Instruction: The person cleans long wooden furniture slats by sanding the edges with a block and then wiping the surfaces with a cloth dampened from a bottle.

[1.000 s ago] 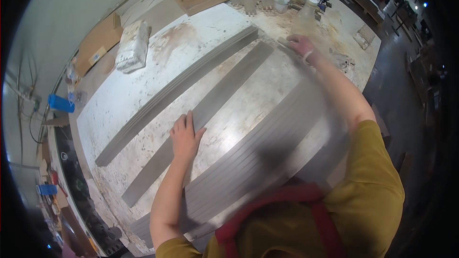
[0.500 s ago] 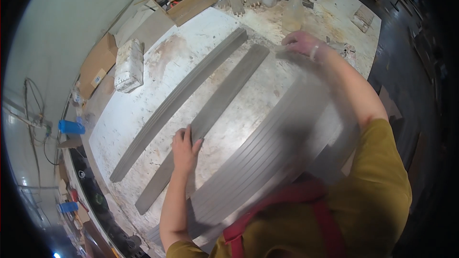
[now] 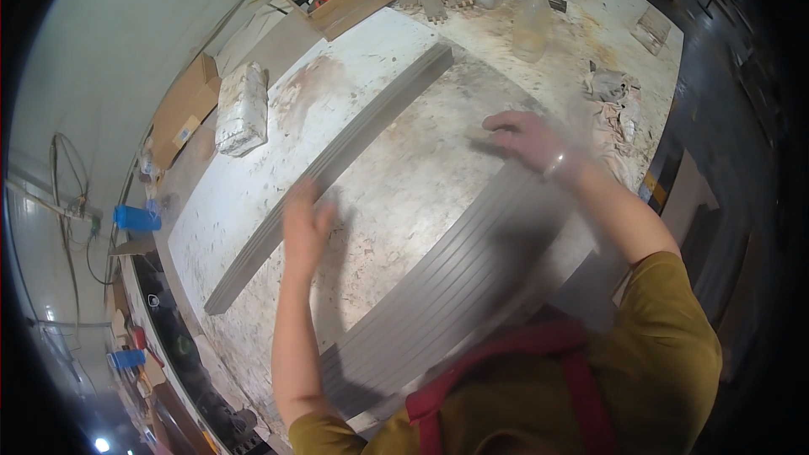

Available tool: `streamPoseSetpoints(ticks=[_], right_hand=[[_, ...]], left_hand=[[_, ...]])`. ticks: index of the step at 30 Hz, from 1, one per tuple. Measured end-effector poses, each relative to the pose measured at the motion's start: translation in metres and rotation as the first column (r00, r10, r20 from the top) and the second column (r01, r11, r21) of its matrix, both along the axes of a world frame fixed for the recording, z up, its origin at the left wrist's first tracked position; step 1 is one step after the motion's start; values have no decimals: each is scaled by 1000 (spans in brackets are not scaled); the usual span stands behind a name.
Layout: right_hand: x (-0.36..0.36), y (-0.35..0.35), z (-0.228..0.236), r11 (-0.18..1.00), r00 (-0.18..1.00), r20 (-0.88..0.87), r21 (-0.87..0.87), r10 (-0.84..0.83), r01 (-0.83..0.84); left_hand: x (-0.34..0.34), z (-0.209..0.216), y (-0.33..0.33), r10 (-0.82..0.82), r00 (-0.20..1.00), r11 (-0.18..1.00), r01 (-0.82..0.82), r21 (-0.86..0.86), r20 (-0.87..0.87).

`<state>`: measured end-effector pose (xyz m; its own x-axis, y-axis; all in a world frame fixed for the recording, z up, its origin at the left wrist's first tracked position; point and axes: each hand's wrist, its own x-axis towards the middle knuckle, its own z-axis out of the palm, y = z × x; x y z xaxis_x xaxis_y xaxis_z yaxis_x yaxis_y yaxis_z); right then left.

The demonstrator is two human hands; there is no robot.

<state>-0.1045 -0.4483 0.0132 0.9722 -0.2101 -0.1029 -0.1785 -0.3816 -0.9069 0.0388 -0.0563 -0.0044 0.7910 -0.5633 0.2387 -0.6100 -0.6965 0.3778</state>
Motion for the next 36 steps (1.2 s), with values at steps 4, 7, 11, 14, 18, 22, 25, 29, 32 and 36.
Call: streamPoseSetpoints(ticks=[4,7,11,14,18,22,25,29,32,36], right_hand=[[0,-25,-25,992,990,118,-105,79,-66],[-4,-39,-33,999,989,144,-17,31,-29],[3,-35,-7,922,956,110,315,-272,226],[35,-65,-8,871,933,38,374,-359,319],[94,-106,-47,951,938,156,62,-308,302],[140,-104,-60,955,968,146,-186,-204,230],[147,-89,-54,921,984,43,-346,-173,177],[122,-97,-59,831,993,36,-545,-113,114],[92,-118,-42,750,998,-33,-658,61,-67],[95,-68,-3,846,952,271,-532,141,26]], left_hand=[[56,-32,8,184,938,943,-252,215,293],[45,-34,6,223,960,950,-177,257,-166],[5,-46,26,37,995,952,-62,301,89],[22,-37,22,40,984,967,-83,243,176],[43,-32,7,65,962,982,-14,190,-264],[21,-52,4,35,999,952,-34,305,1],[18,-58,0,55,996,955,-73,289,71],[15,-57,2,82,993,950,-102,296,79],[13,-54,4,63,994,963,-86,256,94],[2,-61,8,48,999,978,-48,203,6]])
